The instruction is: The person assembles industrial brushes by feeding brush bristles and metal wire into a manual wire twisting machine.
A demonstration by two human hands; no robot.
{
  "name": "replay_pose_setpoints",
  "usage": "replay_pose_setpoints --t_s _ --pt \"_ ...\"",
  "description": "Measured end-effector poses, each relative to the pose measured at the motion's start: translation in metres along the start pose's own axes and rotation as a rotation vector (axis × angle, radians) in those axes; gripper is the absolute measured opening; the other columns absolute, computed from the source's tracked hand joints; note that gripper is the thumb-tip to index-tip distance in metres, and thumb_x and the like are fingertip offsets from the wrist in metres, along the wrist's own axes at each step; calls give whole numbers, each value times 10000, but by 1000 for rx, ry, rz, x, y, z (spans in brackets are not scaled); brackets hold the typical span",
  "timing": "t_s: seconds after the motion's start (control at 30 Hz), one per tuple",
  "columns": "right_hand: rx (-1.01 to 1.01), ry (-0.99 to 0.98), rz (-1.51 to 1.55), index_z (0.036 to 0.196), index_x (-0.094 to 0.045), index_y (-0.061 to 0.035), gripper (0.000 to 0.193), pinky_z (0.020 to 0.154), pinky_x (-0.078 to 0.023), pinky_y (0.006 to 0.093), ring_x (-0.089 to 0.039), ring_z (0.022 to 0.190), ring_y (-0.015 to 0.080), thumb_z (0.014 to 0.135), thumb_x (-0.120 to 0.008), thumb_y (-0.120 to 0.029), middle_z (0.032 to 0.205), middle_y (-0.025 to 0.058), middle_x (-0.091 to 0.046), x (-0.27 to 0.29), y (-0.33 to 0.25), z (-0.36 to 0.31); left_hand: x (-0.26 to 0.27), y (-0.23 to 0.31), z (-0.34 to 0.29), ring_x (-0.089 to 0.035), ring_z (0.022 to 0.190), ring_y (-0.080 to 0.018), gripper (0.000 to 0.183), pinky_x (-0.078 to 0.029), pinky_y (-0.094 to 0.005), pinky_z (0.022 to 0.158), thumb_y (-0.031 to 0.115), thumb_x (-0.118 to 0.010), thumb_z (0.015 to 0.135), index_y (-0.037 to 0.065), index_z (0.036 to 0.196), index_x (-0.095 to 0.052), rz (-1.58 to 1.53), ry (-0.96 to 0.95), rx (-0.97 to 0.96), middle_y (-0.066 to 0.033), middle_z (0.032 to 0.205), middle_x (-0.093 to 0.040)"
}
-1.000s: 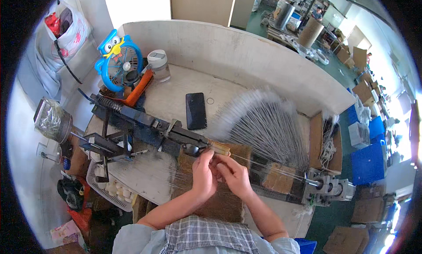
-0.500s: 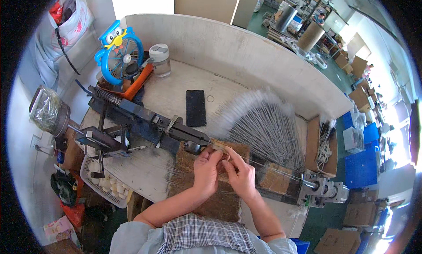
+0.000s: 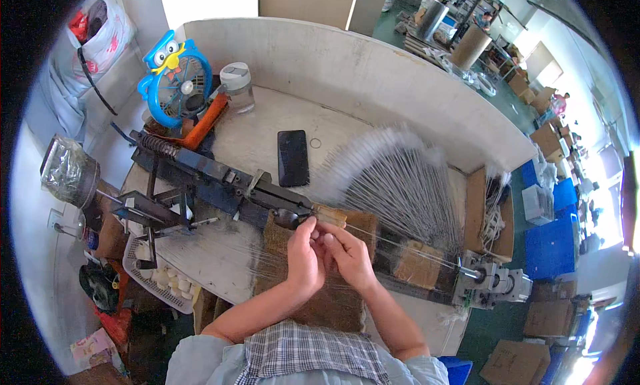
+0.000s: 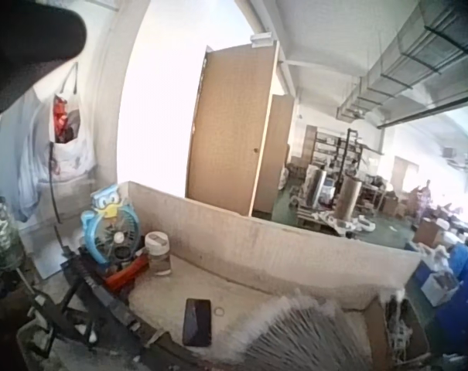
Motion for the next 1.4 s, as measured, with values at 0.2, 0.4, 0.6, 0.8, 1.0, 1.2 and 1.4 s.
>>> replay_pose_setpoints --t_s 0.2,0.4,0.6,0.8,1.0,1.2,1.4 --pt "-26 39 -69 1172 -542 -31 328 741 -491 291 -649 858 203 861 -570 -133 959 144 -650 10 -15 -7 -21 -1 -1 -514 607 -87 129 -400 -233 478 178 -475 897 66 852 -523 53 107 -47 -6 743 -535" --pt "0 119 -297 1170 -549 -62 344 643 -499 296 -663 744 223 836 -598 -128 860 148 -651 12 -22 0 -17 -4 1 -582 757 -130 153 -480 -262 661 140 -529 877 41 993 -538 155 46 -125 -40 875 -599" --pt "108 123 -301 1165 -552 -68 356 627 -501 309 -657 718 247 824 -612 -149 869 144 -652 12 -14 -1 -16 -4 1 -582 791 -126 156 -486 -258 673 126 -540 873 37 1001 -538 174 50 -132 -44 885 -595" --pt "126 110 -348 1168 -549 -84 366 630 -511 329 -652 732 283 818 -618 -165 921 132 -650 8 -15 2 -18 -1 0 -581 778 -140 166 -489 -277 673 166 -521 888 32 981 -550 91 57 -90 -50 900 -593" --pt "119 127 -319 1167 -552 -90 369 601 -505 332 -653 700 273 819 -624 -192 862 142 -652 10 -11 1 -17 -1 -1 -586 772 -146 166 -494 -281 662 181 -517 891 44 976 -555 109 62 -101 -51 876 -598" --pt "48 137 -303 1163 -552 -78 360 586 -495 310 -649 655 239 825 -622 -179 755 124 -640 13 -12 -2 -13 -3 1 -590 751 -144 166 -501 -285 645 185 -529 884 48 975 -553 113 34 -101 -51 872 -605" --pt "53 158 -257 1142 -562 -57 335 601 -501 289 -653 657 188 823 -621 -143 756 111 -643 14 -15 -6 -15 -6 2 -585 768 -133 140 -483 -259 665 123 -535 869 34 976 -548 129 62 -133 -56 881 -607"
Point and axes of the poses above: each hand's wrist, its own z-axis towards the middle knuckle, its own x-axis out of the back of the hand, y = z × x, the point moved 1 cm from there along z, towards the middle knuckle
